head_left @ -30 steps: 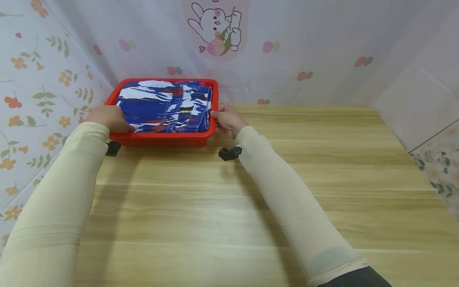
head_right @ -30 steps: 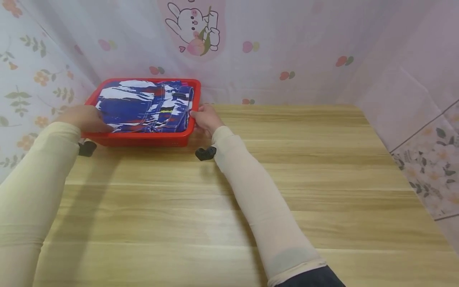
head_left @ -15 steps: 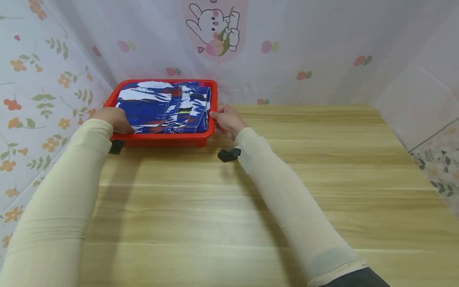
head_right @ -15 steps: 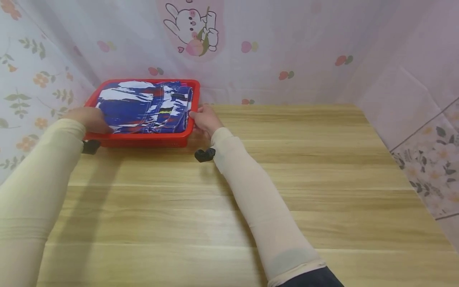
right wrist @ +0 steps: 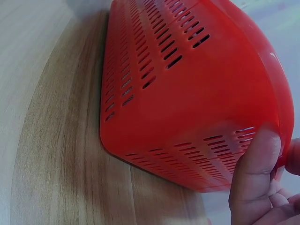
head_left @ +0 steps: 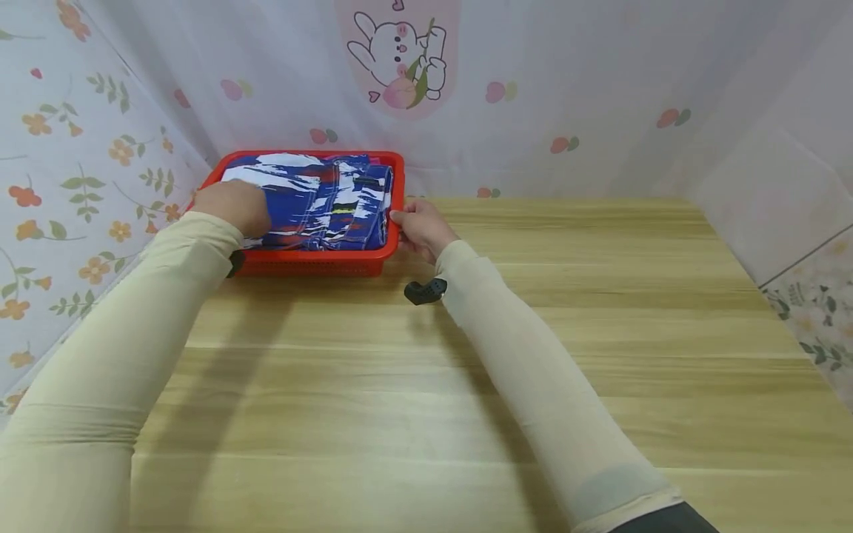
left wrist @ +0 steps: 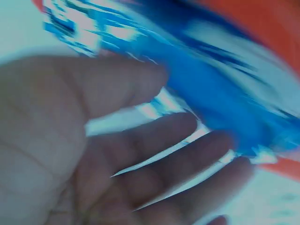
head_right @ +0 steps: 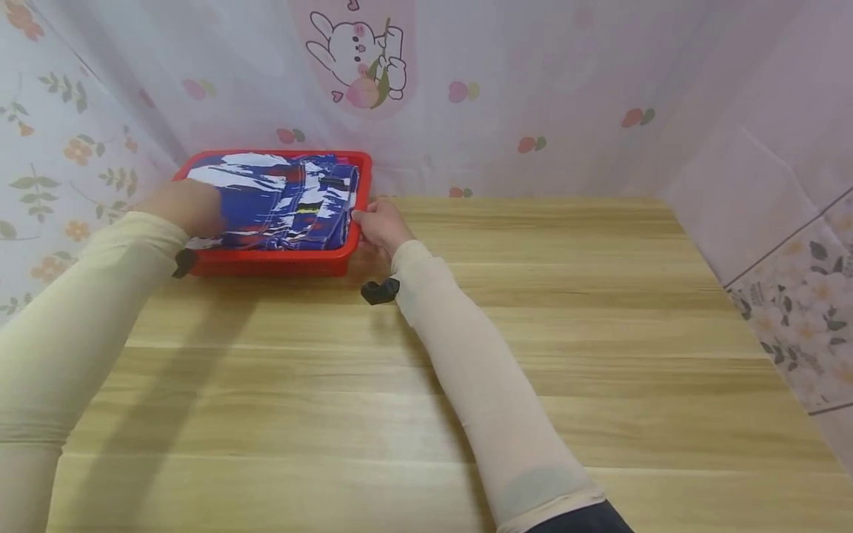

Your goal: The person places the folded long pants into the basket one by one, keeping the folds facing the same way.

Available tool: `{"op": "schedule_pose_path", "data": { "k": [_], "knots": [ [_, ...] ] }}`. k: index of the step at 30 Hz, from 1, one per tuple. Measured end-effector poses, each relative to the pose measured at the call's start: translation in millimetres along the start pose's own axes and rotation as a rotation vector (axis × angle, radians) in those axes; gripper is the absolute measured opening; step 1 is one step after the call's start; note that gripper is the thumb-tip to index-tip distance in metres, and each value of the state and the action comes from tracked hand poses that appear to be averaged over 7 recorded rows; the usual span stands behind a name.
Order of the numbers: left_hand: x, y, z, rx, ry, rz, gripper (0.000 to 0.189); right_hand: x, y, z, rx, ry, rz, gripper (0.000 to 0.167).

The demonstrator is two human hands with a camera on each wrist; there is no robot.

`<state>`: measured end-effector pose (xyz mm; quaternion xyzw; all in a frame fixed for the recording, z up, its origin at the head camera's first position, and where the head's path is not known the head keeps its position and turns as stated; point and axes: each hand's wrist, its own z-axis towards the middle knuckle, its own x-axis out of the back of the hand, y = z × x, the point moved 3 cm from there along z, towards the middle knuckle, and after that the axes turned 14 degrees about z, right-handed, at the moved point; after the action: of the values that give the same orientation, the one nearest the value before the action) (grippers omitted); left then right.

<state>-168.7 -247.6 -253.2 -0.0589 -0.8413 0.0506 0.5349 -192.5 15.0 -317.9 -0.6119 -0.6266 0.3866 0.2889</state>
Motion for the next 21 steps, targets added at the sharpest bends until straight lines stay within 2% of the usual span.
{"op": "schedule_pose_path", "data": {
  "k": [2,4,7,9,11,14,17,21],
  "knots": [
    [15.2,23.7,6.8,-0.062,0.093,-0.01,0.047,1,0,0.7,0.005,0.002,-0.002,0.021],
    [28.8,48.0,18.3,-0.155,0.124,-0.042,0.047,2,0,1.3,0.014,0.002,0.001,0.021],
    [40.7,81.7,44.2,-0.295,0.124,-0.082,0.053,3,1,2.6,0.029,-0.006,0.017,0.018],
    [43.9,99.0,64.7,-0.348,0.098,-0.095,0.058,3,2,2.9,0.041,-0.008,0.025,0.015],
    [43.8,111.5,81.7,-0.346,0.058,-0.1,0.066,2,3,3.1,0.055,-0.016,0.028,0.014],
    [40.9,121.5,94.6,-0.296,-0.035,-0.102,0.071,-1,5,2.6,0.061,-0.015,0.019,0.013],
    [37.5,123.4,99.2,-0.258,-0.119,-0.094,0.069,-3,6,2.0,0.058,-0.022,0.016,0.014],
    [34.1,119.6,109.1,-0.187,-0.206,-0.151,0.077,-5,5,0.9,0.065,-0.032,0.03,0.014]
  ]
}}
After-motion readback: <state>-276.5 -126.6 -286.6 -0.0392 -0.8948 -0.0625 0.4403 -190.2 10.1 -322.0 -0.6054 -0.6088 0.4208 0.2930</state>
